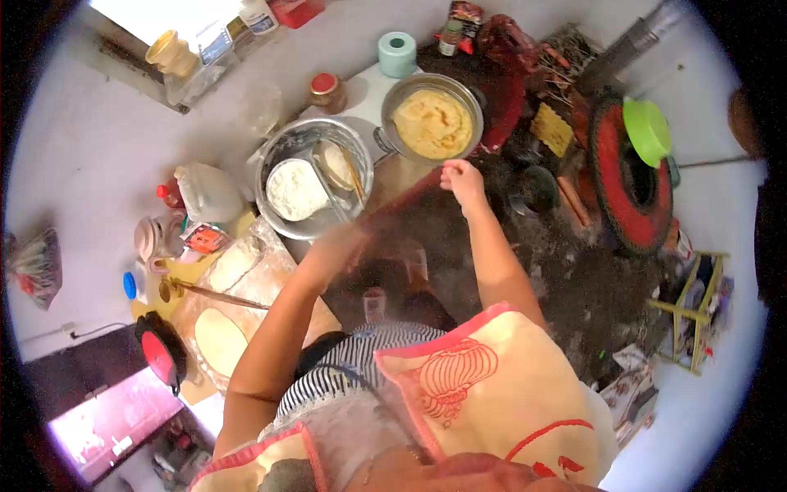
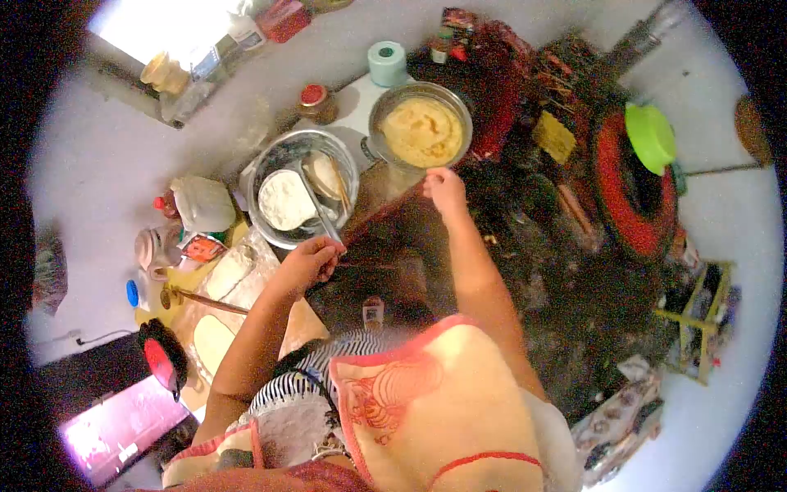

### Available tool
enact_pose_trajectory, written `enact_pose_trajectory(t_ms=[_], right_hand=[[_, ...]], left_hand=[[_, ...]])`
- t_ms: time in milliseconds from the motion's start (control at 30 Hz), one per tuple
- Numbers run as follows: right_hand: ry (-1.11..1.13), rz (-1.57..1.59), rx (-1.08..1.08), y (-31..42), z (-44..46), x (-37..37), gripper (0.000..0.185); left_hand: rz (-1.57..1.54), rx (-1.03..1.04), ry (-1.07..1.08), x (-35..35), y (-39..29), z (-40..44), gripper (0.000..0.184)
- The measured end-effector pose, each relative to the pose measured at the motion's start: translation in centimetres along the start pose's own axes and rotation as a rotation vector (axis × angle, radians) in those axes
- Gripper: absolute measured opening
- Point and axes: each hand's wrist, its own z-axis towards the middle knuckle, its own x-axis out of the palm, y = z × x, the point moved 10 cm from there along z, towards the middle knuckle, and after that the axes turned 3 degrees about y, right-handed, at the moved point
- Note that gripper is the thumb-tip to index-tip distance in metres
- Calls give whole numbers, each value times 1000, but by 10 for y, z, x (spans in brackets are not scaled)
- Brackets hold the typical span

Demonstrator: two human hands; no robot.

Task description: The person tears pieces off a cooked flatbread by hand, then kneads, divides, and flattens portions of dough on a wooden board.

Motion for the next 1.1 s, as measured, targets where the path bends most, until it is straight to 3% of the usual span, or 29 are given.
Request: enact_pose_trajectory(t_ms=[33, 100, 167, 233, 300, 367, 467, 567, 600, 700, 933, 1100], right_hand=[[-10, -72, 27, 2, 33, 1, 23], [-140, -559, -86, 36, 79, -9, 26], [-100, -930, -229, 7, 175, -7, 29], [-164, -808, -89, 20, 204, -18, 37], [-245, -1038, -62, 13, 246, -19, 59], [-172, -1023, -24, 15, 258, -13, 62], [-167, -1040, 181, 62, 218, -3, 44], [-109, -716, 96, 14, 260, 3, 53], [54, -430, 168, 30, 235, 16, 57], [27, 29, 142, -14, 263, 8, 48], [203, 557, 53, 87, 120, 21, 45], [460, 820, 95, 112, -1, 92, 54]], left_hand=[[-39, -7, -49, -5, -5, -1, 20], [-117, -20, -141, -13, -16, -1, 21], [-220, -63, -187, -21, -6, 5, 22], [-315, -98, -267, -29, 5, 6, 23], [-327, -91, -286, -34, 6, 7, 25], [-346, -97, -332, -37, 9, 9, 29], [-354, -123, -364, -41, 6, 12, 24], [-413, -96, -372, -43, 9, 17, 21], [-439, -75, -377, -46, 7, 19, 21], [-514, -60, -388, -46, 4, 22, 21], [-629, 28, -328, -34, 0, 20, 26], [-611, 110, -256, -19, -16, -16, 38]])
